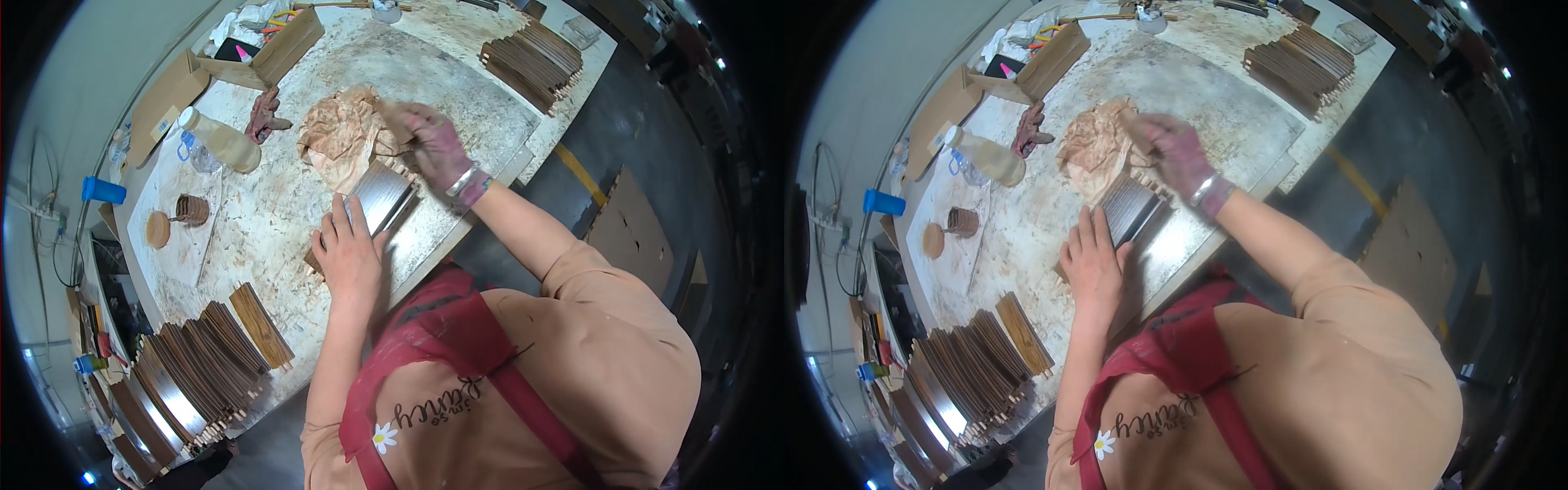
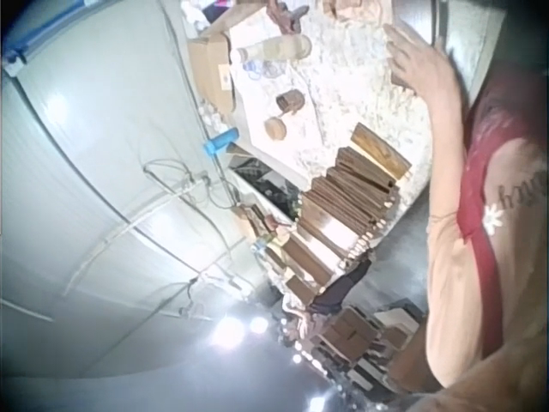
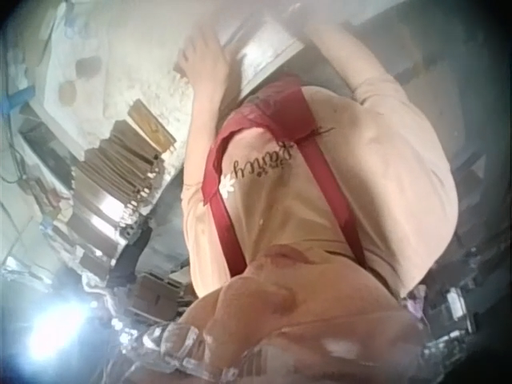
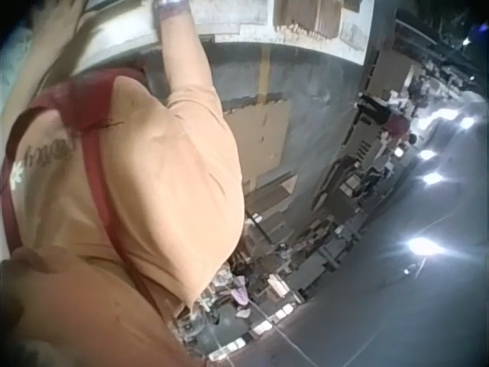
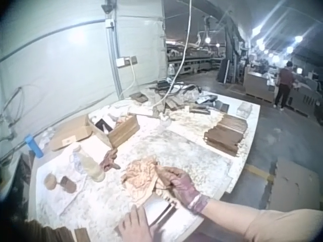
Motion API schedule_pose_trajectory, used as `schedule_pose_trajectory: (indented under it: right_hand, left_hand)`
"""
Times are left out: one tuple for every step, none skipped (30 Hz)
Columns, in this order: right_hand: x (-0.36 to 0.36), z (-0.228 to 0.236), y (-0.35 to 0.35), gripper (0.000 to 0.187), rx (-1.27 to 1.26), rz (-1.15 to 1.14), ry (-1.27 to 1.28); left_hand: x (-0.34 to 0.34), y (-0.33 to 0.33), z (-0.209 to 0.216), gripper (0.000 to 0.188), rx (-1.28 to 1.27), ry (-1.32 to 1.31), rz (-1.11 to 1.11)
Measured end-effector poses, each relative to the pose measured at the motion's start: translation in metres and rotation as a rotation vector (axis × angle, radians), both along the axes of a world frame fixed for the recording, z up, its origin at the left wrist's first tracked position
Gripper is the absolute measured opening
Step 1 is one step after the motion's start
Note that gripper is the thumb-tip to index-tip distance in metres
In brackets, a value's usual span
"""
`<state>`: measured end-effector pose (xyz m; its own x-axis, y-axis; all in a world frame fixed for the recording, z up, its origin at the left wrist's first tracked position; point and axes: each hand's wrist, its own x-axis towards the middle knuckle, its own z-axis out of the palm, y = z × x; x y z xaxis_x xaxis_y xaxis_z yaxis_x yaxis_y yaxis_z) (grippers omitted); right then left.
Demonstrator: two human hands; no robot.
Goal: The person applies a substance to wooden slats by hand using a piece of cloth, rubbing the cloth over the surface and edges of each slat before placing it in a stack.
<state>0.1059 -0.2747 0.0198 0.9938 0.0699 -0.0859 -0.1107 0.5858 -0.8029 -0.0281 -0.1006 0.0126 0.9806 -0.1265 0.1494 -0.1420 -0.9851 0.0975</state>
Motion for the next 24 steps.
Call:
schedule_pose_trajectory:
  right_hand:
    - [0.000, -0.001, -0.005, 0.031, 0.022, -0.018, -0.020]
    - [0.000, -0.001, -0.007, 0.034, 0.044, -0.033, -0.040]
    - [-0.003, -0.003, -0.001, 0.034, 0.041, -0.009, -0.071]
    - [-0.011, 0.006, 0.010, 0.034, 0.042, 0.019, -0.100]
    - [-0.009, -0.008, 0.016, 0.037, 0.142, 0.180, -0.065]
    - [-0.014, -0.014, 0.022, 0.041, 0.029, 0.239, -0.133]
    - [-0.010, -0.018, 0.024, 0.040, -0.061, 0.220, -0.144]
    - [-0.007, -0.022, 0.020, 0.040, -0.152, 0.203, -0.155]
    - [-0.011, 0.004, 0.017, 0.038, -0.447, 0.171, -0.011]
    - [-0.003, -0.017, 0.010, 0.036, -0.279, 0.027, -0.067]
    - [0.012, -0.036, -0.004, 0.037, -0.074, 0.053, -0.051]
    - [0.015, -0.035, -0.014, 0.035, -0.096, 0.009, -0.101]
    - [0.019, -0.033, -0.023, 0.033, -0.119, -0.034, -0.152]
    - [0.021, -0.034, -0.030, 0.032, -0.123, -0.048, -0.152]
    - [0.019, -0.027, -0.037, 0.034, -0.129, 0.004, -0.138]
    - [0.018, -0.026, -0.042, 0.035, -0.094, 0.034, -0.159]
    - [0.012, -0.023, -0.045, 0.035, -0.087, 0.039, -0.119]
    - [0.006, -0.019, -0.049, 0.034, -0.083, 0.039, -0.081]
    - [0.001, -0.020, -0.049, 0.034, -0.104, 0.040, -0.074]
    - [-0.005, -0.021, -0.049, 0.033, -0.134, 0.038, -0.063]
    - [-0.008, -0.022, -0.054, 0.033, -0.172, 0.028, -0.054]
    - [-0.002, -0.038, -0.061, 0.033, -0.175, 0.073, -0.057]
    - [-0.004, -0.040, -0.061, 0.035, -0.203, 0.069, -0.011]
    - [-0.007, -0.037, -0.057, 0.036, -0.237, 0.051, 0.038]
  left_hand:
    - [-0.001, 0.000, -0.001, 0.069, 0.007, 0.004, -0.002]
    - [-0.001, 0.000, -0.002, 0.069, 0.015, 0.009, -0.002]
    - [0.000, 0.000, -0.003, 0.069, 0.014, 0.003, 0.000]
    - [0.001, 0.000, -0.002, 0.070, 0.016, 0.000, 0.005]
    - [0.001, 0.001, -0.002, 0.070, 0.019, -0.003, 0.015]
    - [0.002, -0.001, -0.003, 0.070, 0.018, 0.006, 0.013]
    - [0.002, -0.001, -0.005, 0.070, 0.024, 0.014, 0.027]
    - [0.002, -0.001, -0.005, 0.071, 0.030, 0.023, 0.043]
    - [0.002, 0.001, -0.006, 0.071, 0.017, 0.007, 0.048]
    - [0.005, -0.002, -0.002, 0.070, 0.014, 0.000, 0.034]
    - [0.003, 0.001, 0.003, 0.069, -0.046, -0.016, 0.001]
    - [0.001, 0.009, 0.010, 0.068, -0.107, -0.040, -0.023]
    - [-0.004, 0.023, 0.019, 0.067, -0.130, -0.064, 0.062]
    - [-0.011, 0.039, 0.027, 0.066, -0.161, -0.087, 0.139]
    - [-0.019, 0.054, 0.036, 0.066, -0.194, -0.109, 0.212]
    - [-0.029, 0.072, 0.046, 0.063, -0.197, -0.113, 0.325]
    - [-0.039, 0.095, 0.044, 0.060, -0.238, -0.093, 0.404]
    - [-0.051, 0.117, 0.031, 0.060, -0.224, -0.054, 0.531]
    - [-0.064, 0.142, 0.011, 0.059, -0.158, -0.001, 0.621]
    - [-0.078, 0.163, -0.010, 0.058, -0.133, 0.049, 0.676]
    - [-0.086, 0.174, -0.025, 0.059, -0.117, 0.121, 0.738]
    - [-0.096, 0.185, -0.045, 0.061, -0.057, 0.160, 0.770]
    - [-0.106, 0.190, -0.060, 0.065, 0.037, 0.119, 0.745]
    - [-0.107, 0.186, -0.062, 0.068, 0.058, 0.115, 0.752]
